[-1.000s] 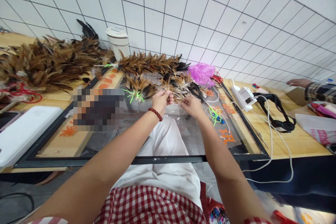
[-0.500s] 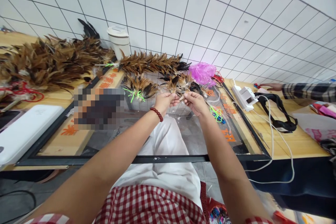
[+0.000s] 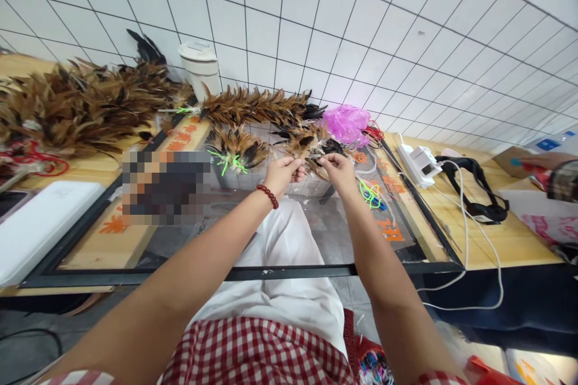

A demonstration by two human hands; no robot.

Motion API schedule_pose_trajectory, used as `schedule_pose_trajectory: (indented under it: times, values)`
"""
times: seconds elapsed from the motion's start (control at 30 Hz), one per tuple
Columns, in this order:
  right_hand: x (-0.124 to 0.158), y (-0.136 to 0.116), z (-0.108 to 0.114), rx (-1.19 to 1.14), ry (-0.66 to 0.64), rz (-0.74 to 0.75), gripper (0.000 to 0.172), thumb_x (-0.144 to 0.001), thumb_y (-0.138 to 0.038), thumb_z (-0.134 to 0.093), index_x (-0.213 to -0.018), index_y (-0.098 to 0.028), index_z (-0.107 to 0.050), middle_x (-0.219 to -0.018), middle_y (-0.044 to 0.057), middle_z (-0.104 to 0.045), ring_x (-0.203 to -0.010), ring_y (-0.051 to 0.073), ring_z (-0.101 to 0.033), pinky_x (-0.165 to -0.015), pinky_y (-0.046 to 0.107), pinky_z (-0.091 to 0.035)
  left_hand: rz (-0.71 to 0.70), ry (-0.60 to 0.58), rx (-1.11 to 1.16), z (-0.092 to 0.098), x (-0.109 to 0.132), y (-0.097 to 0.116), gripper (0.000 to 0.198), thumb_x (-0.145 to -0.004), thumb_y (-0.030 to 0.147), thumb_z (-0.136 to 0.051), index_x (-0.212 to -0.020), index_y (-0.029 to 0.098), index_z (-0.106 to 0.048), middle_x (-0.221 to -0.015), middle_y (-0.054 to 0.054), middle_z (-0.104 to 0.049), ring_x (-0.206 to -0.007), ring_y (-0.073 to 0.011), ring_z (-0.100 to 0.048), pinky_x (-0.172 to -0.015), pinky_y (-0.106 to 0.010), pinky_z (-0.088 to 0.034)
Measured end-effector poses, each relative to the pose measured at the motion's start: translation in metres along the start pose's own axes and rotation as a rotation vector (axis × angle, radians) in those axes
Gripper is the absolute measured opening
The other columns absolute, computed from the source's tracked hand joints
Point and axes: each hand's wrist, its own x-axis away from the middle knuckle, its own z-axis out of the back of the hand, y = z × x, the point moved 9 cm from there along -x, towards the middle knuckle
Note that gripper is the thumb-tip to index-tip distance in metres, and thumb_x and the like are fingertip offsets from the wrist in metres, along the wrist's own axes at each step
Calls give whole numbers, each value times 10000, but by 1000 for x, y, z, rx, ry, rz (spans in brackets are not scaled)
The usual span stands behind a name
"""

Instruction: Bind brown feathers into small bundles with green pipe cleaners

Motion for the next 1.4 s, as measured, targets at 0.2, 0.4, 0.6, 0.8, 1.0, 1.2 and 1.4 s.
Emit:
schedule_pose_trajectory:
  times: [0.2, 0.4, 0.6, 0.8, 1.0, 1.2, 1.4]
  values:
    - [6, 11, -7, 552, -207, -45, 91, -700, -286, -651, -709, -206, -695, -707, 32, -671, -666, 158, -565, -648, 268, -390, -44, 111, 78, 15, -7, 3, 110, -803, 188, -632, -732, 104, -629, -579, 7, -593, -466, -57, -539, -486, -182, -448]
    - [2, 8, -13, -135, -139, -104, 183, -701, -361, -627, -681, -184, -589, -564, -35, -525, -528, 91, -429, -521, 218, -331, -40, 126, 90, 16, -6, 5, 115, -797, 192, -644, -728, 101, -628, -580, 4, -590, -461, -55, -532, -480, -182, -442]
    - [8, 8, -25, -738, -208, -326, 338, -550, -387, -806, -675, -197, -555, -524, -63, -489, -476, 56, -412, -433, 182, -283, -30, 113, 82, 13, -2, 6, 111, -795, 194, -652, -740, 101, -632, -605, -2, -605, -470, -50, -533, -498, -184, -449]
    - [10, 7, -26, -832, -116, -348, 312, -591, -349, -815, -710, -194, -572, -571, -50, -580, -520, 55, -508, -480, 168, -400, 47, 33, 46, 3, 3, -1, 125, -800, 206, -654, -741, 98, -632, -744, -72, -690, -566, -92, -621, -543, -212, -493]
    - [15, -1, -37, -811, -170, -298, 348, -549, -365, -845, -721, -180, -607, -588, -24, -633, -550, 74, -566, -557, 199, -473, 67, -28, -40, -5, 7, -5, 87, -784, 132, -653, -712, 84, -640, -648, -59, -663, -570, -111, -631, -559, -226, -508]
    - [14, -3, -36, -769, -129, -266, 323, -587, -376, -823, -729, -192, -599, -589, -29, -628, -542, 81, -570, -570, 218, -490, 83, -21, -20, -5, 6, -7, 121, -793, 92, -622, -675, 73, -638, -594, -45, -639, -528, -89, -596, -585, -226, -509]
    - [14, 0, -38, -838, -165, -323, 383, -528, -351, -859, -789, -197, -624, -663, -32, -647, -603, 80, -600, -599, 205, -500, 97, -50, 71, -5, 5, -8, 102, -776, 79, -645, -677, 57, -638, -628, -59, -644, -561, -90, -604, -629, -233, -511]
